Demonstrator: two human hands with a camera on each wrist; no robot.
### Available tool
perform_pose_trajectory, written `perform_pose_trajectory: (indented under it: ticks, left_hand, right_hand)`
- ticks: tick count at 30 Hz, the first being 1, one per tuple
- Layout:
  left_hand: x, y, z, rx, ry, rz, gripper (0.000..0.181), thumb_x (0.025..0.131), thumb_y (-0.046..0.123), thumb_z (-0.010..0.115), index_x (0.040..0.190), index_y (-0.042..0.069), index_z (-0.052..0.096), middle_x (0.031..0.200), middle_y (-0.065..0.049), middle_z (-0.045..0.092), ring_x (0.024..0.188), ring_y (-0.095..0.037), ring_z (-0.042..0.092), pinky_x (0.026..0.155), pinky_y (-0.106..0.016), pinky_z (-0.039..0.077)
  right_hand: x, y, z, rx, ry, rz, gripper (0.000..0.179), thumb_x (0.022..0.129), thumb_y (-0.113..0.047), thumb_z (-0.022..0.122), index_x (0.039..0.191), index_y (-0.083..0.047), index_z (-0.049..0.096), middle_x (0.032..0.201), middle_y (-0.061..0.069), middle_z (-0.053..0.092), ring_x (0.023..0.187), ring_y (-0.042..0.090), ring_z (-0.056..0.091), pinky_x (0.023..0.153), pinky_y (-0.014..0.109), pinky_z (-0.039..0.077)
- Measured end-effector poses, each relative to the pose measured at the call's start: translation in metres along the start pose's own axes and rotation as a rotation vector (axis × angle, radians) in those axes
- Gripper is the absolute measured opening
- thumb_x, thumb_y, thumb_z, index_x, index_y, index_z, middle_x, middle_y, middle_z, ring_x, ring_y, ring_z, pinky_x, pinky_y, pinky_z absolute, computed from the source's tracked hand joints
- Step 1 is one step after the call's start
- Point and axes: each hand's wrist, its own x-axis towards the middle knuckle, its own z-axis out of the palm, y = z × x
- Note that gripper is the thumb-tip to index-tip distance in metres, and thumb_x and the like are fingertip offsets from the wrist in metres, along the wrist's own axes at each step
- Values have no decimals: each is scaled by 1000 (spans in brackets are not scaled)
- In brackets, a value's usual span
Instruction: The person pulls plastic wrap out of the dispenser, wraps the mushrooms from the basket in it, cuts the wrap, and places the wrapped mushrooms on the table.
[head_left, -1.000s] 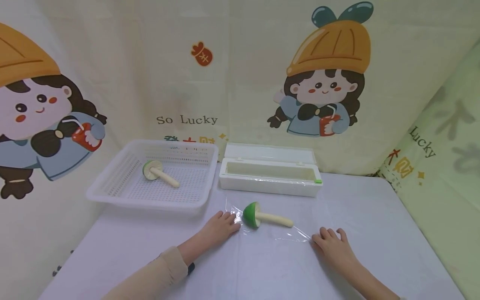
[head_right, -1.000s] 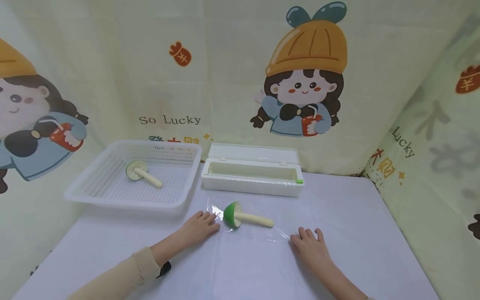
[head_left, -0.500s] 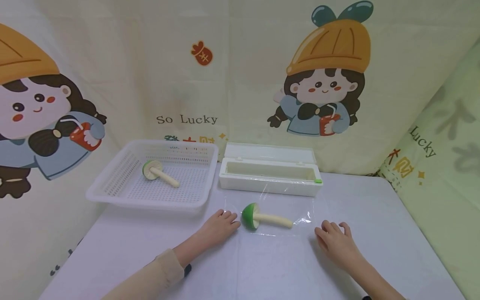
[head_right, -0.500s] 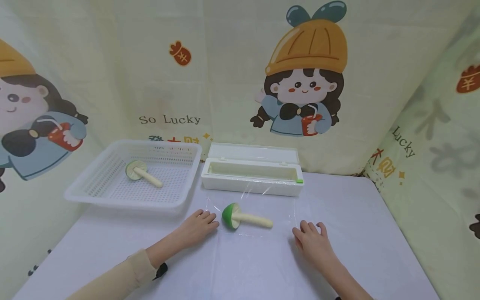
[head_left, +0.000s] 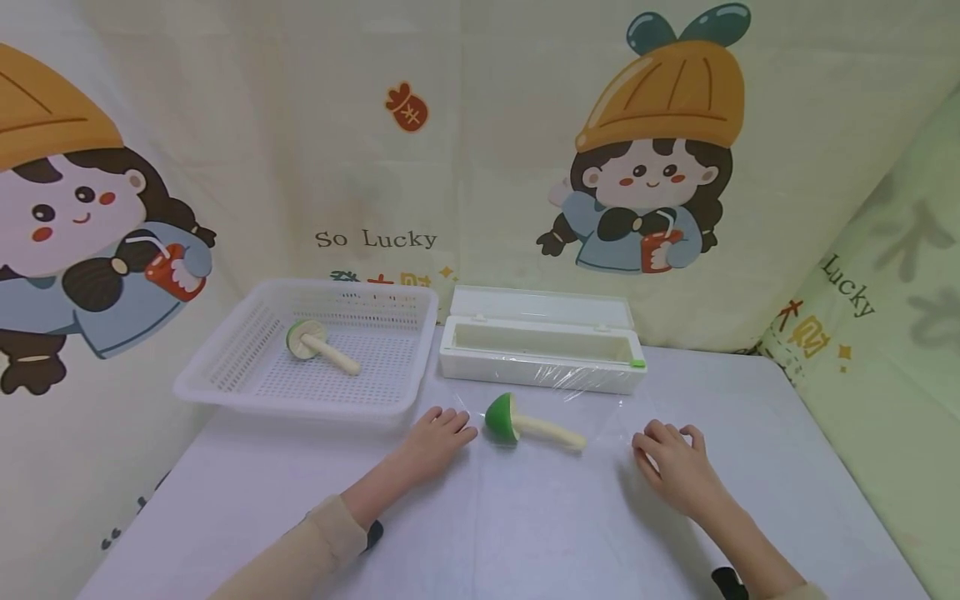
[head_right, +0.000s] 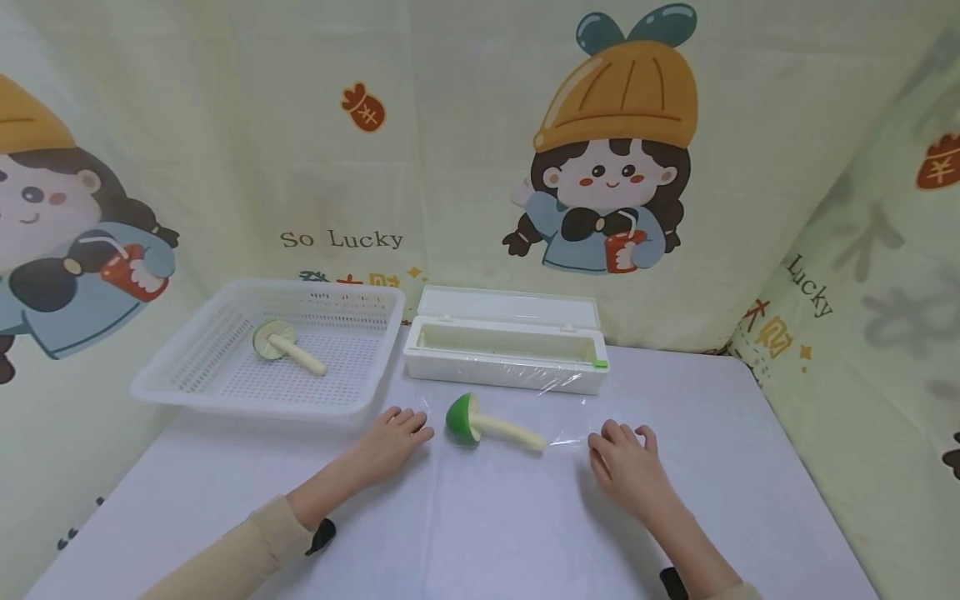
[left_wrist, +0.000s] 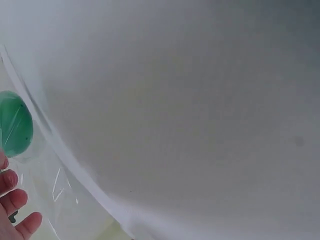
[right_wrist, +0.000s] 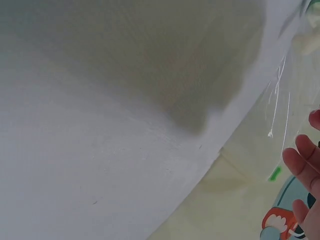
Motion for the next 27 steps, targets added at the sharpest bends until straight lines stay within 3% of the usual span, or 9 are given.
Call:
perform_pose_trajectory:
  ticks: [9,13,17,21,27]
  left_hand:
    - [13,-6,1,-73,0,-152,15,84,9,53,99,14,54,95,-3,47,82,-19,42,72,-33,35]
    - [22,-8,2,-64,10,-202,13,86,8,51,98,12,53,95,-4,48,83,-21,43,72,-33,35]
    - [32,-10,5,-8,11,-243,13,88,10,49,100,12,52,96,-4,48,85,-21,45,72,-33,35]
    - [42,-12,8,27,-13,-285,16,89,12,48,103,12,55,96,-4,49,85,-20,46,71,-33,36]
    - [56,-13,14,29,-116,-357,19,90,14,49,107,12,57,104,-5,51,95,-20,49,80,-36,41]
  right_hand:
    - [25,14,3,109,6,72,6,82,-8,60,82,-14,60,80,-1,49,75,22,48,79,56,25]
    - [38,17,9,141,-14,133,5,85,-10,55,82,-12,58,80,2,48,77,26,49,78,57,25]
    - [49,17,19,121,5,190,9,88,-13,50,85,-9,57,79,5,49,77,29,50,78,57,26]
    - [56,19,31,67,92,220,8,87,-13,52,84,-8,58,76,7,52,75,31,53,78,54,28]
    - [67,23,41,-45,181,145,7,80,-11,57,76,-6,55,70,10,57,67,32,56,72,48,34]
